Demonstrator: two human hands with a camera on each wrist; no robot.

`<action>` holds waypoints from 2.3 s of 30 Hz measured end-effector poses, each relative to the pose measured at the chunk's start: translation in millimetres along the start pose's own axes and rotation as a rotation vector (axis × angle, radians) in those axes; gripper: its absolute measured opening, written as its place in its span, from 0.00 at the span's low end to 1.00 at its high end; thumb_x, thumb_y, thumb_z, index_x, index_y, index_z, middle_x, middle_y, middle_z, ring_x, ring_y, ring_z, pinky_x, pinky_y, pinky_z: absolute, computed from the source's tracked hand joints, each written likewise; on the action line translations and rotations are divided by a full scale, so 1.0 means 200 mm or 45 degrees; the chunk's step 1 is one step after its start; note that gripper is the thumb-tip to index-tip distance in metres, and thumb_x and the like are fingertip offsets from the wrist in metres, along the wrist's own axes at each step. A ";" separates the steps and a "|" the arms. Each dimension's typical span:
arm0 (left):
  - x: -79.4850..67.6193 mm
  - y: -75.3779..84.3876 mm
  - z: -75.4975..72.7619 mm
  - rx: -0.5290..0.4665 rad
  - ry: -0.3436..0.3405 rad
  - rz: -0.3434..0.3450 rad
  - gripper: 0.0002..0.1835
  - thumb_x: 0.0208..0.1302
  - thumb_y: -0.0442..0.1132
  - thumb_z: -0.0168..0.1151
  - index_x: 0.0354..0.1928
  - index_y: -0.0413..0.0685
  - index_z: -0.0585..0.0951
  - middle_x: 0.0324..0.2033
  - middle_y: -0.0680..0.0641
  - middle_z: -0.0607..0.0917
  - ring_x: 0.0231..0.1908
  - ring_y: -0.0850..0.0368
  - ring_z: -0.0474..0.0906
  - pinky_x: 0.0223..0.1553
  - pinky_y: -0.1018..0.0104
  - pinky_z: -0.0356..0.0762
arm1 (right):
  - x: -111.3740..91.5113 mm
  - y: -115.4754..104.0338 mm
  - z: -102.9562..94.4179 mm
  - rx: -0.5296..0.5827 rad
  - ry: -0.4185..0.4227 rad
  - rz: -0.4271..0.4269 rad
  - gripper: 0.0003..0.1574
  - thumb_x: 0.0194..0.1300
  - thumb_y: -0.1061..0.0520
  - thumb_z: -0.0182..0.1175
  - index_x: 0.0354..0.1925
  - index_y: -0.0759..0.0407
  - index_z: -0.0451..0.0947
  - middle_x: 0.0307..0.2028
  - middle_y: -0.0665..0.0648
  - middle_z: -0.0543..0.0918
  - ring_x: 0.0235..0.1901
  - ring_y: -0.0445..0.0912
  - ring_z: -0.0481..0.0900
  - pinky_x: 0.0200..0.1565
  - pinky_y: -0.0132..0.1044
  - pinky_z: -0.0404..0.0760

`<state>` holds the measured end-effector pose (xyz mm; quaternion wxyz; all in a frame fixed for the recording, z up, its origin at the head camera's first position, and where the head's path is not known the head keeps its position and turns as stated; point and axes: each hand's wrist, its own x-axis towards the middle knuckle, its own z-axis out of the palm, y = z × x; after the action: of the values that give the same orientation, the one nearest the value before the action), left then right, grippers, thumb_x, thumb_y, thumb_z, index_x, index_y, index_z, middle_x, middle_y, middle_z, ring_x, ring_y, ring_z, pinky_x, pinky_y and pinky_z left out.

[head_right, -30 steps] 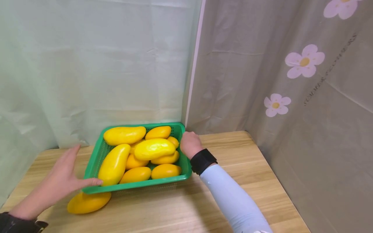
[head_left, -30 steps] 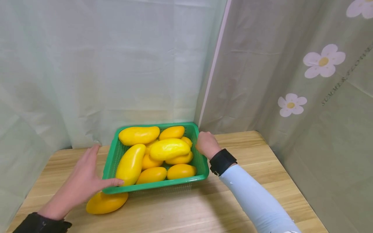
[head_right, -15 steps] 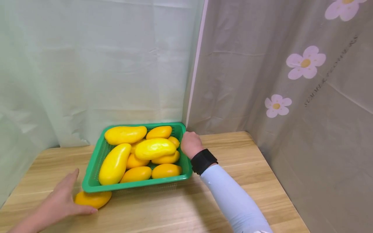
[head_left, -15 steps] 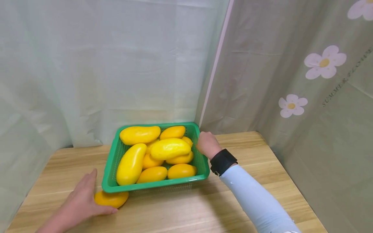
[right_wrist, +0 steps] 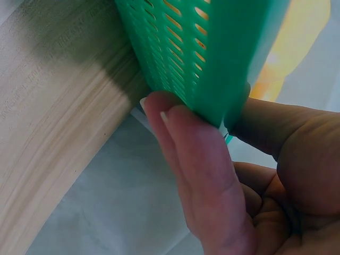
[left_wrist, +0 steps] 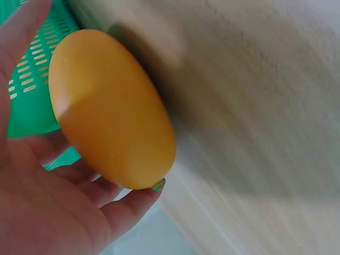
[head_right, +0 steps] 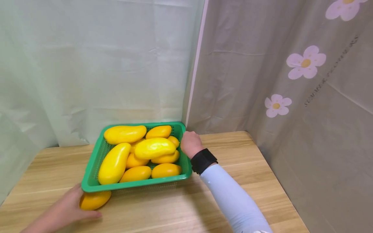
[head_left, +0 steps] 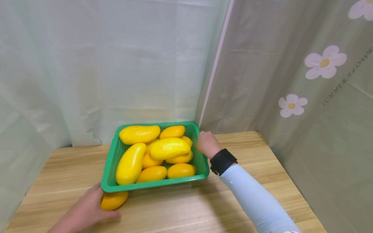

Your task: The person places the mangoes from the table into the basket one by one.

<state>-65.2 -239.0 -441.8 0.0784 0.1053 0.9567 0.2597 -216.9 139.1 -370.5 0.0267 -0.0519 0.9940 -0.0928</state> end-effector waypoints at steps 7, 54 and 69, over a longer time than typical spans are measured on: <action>-0.01 0.00 0.01 0.055 0.026 0.008 0.46 0.30 0.69 0.72 0.57 0.66 0.71 0.46 0.59 0.77 0.41 0.65 0.71 0.46 0.61 0.75 | 0.01 0.00 0.01 -0.007 -0.023 0.012 0.05 0.57 0.62 0.58 0.25 0.62 0.76 0.20 0.55 0.73 0.19 0.46 0.73 0.20 0.33 0.72; 0.00 -0.13 -0.48 0.310 0.348 -0.111 0.39 0.42 0.53 0.74 0.54 0.37 0.72 0.35 0.35 0.80 0.27 0.49 0.71 0.22 0.61 0.63 | 0.01 0.00 0.01 0.004 -0.039 0.007 0.06 0.57 0.62 0.57 0.25 0.62 0.75 0.18 0.53 0.69 0.18 0.46 0.71 0.19 0.31 0.70; 0.16 0.25 -0.40 0.204 0.461 0.072 0.37 0.46 0.51 0.72 0.57 0.43 0.73 0.48 0.35 0.77 0.43 0.40 0.72 0.38 0.41 0.71 | 0.01 0.00 0.01 -0.011 -0.024 -0.013 0.06 0.57 0.62 0.58 0.25 0.62 0.76 0.19 0.54 0.72 0.18 0.46 0.72 0.19 0.32 0.70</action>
<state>-105.7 -228.1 -350.4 -0.1108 0.0898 0.9695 0.1996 -218.3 139.5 -371.9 0.0352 -0.0579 0.9938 -0.0883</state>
